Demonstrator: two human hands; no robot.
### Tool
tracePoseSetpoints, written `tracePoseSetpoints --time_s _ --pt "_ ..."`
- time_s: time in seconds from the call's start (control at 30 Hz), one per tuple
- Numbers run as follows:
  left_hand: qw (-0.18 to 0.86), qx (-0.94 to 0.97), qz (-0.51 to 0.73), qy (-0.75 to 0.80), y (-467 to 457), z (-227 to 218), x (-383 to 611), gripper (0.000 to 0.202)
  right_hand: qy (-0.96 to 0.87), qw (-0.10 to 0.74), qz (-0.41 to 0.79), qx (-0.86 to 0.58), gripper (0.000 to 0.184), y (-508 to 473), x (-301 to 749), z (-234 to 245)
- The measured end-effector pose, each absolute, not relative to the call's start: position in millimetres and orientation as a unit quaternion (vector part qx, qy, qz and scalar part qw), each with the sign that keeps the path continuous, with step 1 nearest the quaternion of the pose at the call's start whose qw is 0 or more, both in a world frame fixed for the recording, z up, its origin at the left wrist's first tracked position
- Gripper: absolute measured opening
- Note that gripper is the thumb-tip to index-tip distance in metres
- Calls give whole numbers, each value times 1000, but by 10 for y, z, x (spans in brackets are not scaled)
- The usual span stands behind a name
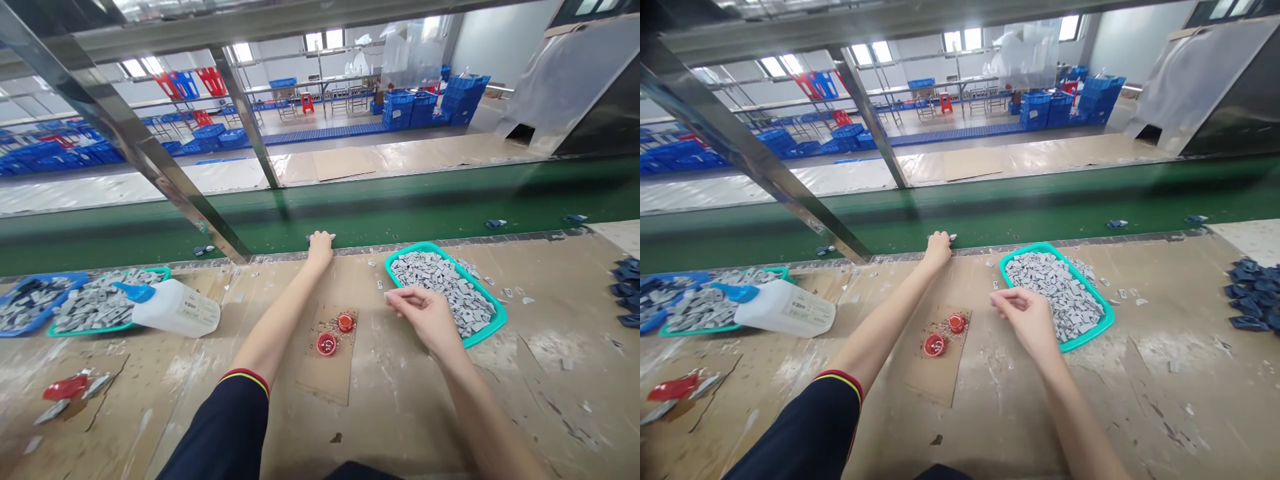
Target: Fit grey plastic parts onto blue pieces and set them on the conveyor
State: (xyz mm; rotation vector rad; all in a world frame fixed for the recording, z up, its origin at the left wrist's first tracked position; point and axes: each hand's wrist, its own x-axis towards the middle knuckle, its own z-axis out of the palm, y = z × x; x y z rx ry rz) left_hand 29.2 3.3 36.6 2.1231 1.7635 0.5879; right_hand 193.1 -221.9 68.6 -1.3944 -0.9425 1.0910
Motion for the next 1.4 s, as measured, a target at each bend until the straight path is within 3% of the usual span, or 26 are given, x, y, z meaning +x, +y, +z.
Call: tracePoseSetpoints --time_s 0.3,0.47,0.8,1.4 --pt "322 719 354 503 -1058 866 -119 26 -365 476 571 -561 38 -2266 1416 396" --pt "484 537 502 475 -1831 1010 -504 26 -360 465 579 -565 40 -2240 1335 357" --pt "501 316 604 533 -2478 513 -653 27 -381 449 565 -578 39 -2245 1266 307" --pt "523 373 572 511 -2467 569 -236 23 -397 436 629 -506 30 -2464 1292 759"
